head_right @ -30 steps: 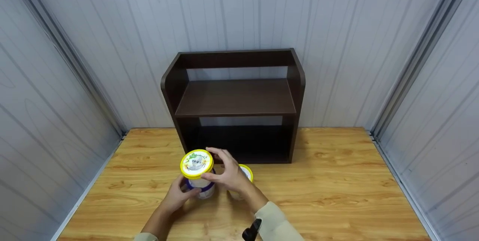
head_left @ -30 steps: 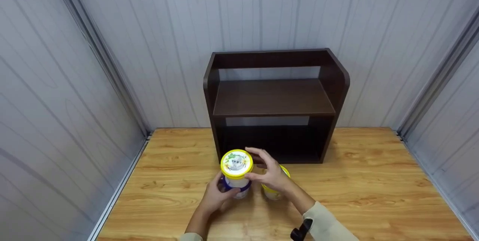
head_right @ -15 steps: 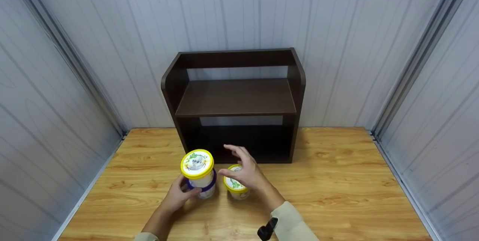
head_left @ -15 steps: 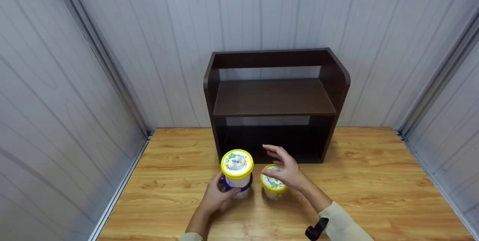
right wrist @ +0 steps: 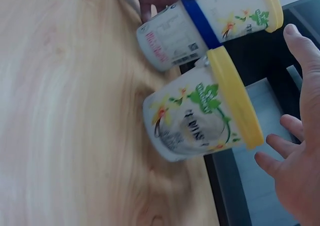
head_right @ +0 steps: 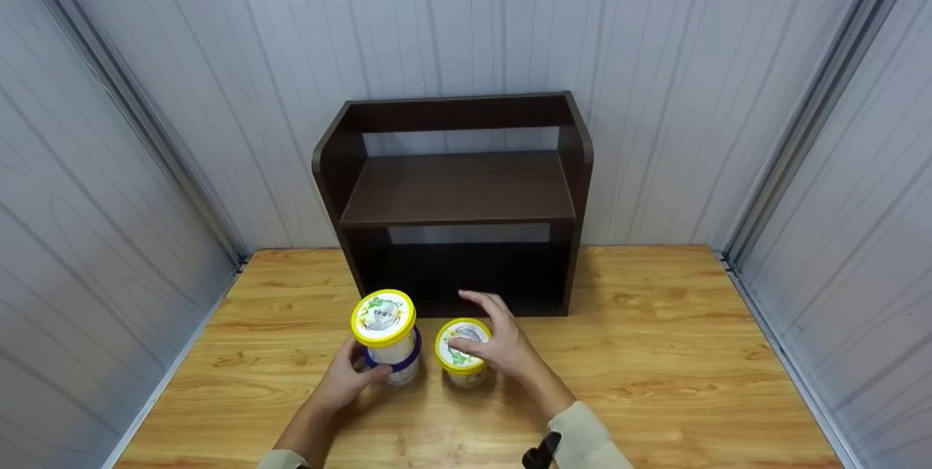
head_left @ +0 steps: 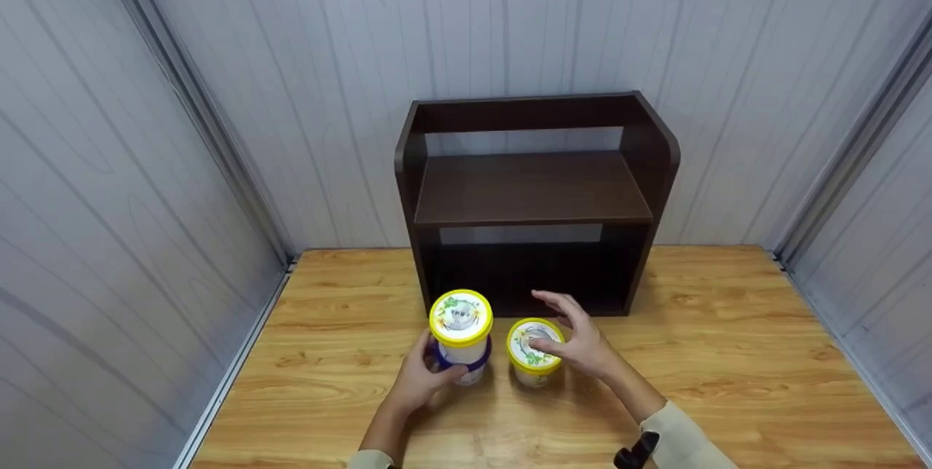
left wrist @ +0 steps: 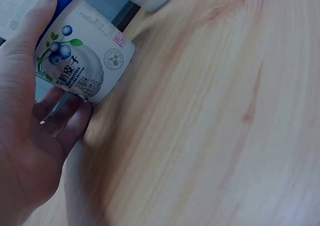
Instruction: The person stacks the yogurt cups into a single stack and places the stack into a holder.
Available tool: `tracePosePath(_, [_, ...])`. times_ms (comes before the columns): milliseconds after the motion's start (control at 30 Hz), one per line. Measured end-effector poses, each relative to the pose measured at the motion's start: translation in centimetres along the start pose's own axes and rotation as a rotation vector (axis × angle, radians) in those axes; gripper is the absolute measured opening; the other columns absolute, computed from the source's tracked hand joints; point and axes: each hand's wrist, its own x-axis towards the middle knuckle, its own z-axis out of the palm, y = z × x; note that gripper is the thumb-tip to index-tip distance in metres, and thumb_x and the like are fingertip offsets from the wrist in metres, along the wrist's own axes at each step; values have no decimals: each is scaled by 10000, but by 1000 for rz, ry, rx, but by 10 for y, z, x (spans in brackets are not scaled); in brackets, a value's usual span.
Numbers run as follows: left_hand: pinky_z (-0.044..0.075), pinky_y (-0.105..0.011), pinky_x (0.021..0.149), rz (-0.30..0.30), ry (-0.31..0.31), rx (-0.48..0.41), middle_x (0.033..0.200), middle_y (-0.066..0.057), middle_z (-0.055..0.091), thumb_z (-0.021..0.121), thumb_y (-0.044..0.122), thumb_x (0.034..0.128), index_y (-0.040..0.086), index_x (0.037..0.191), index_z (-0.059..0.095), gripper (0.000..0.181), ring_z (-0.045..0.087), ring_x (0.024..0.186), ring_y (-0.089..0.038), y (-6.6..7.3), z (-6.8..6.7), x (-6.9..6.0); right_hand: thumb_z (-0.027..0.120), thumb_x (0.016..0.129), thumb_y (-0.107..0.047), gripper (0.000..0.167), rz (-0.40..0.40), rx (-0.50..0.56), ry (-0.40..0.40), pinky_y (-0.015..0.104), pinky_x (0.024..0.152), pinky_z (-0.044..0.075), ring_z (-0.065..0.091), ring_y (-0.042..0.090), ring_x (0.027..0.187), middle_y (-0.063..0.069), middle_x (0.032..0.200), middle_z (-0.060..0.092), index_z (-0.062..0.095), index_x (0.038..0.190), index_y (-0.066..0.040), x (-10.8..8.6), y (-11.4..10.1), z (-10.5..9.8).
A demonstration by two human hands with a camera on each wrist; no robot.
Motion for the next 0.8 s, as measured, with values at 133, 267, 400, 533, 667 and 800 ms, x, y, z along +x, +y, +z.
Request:
tracePosePath(133, [311,-523,1169,-17,21,8,1400,-169,520,880,225,798,123,1556,315,951,467,1348,-356,1,-1,0,880,792,-150,756,7,30,-7,699,1075,321,384,416,1390,92,1464,471,523,1458,-135,-6,8,0])
tracePosePath(267, [344,-511,1153,-14,32,4,1384,-169,535,890,215,787,130,1527,358,915,488,1328,-353,1,0,-1,883,786,-139,781,41,88,-39,650,1089,349,356,422,1400,107,1480,424,502,1467,-129,-13,15,1])
tracePosePath(400, [364,-501,1143,-5,32,-14,1392,-182,526,887,199,790,107,1520,357,907,485,1332,-367,1,-1,-1,883,792,-174,804,51,73,-57,562,1079,402,397,382,1376,94,1486,421,478,1484,-123,-18,20,3])
tracePosePath(533, [368,-476,1144,-18,24,-36,1385,-170,526,884,185,794,125,1506,373,878,485,1332,-345,-1,-1,-1,894,781,-237,824,76,12,-63,471,1088,404,441,292,1354,37,1484,444,482,1490,-154,-22,24,5])
tracePosePath(667, [378,-457,1137,-19,15,-43,1381,-154,536,878,180,801,145,1490,390,845,493,1326,-316,-2,-1,-2,899,773,-250,801,69,-7,-68,420,1097,382,429,289,1363,46,1474,465,510,1468,-164,-26,27,7])
tracePosePath(800, [378,-462,1138,-19,15,-37,1389,-145,540,875,192,806,162,1480,402,824,494,1331,-313,-2,-1,-3,906,763,-218,765,49,2,-71,313,1124,325,420,322,1362,84,1446,490,544,1433,-138,-28,29,9])
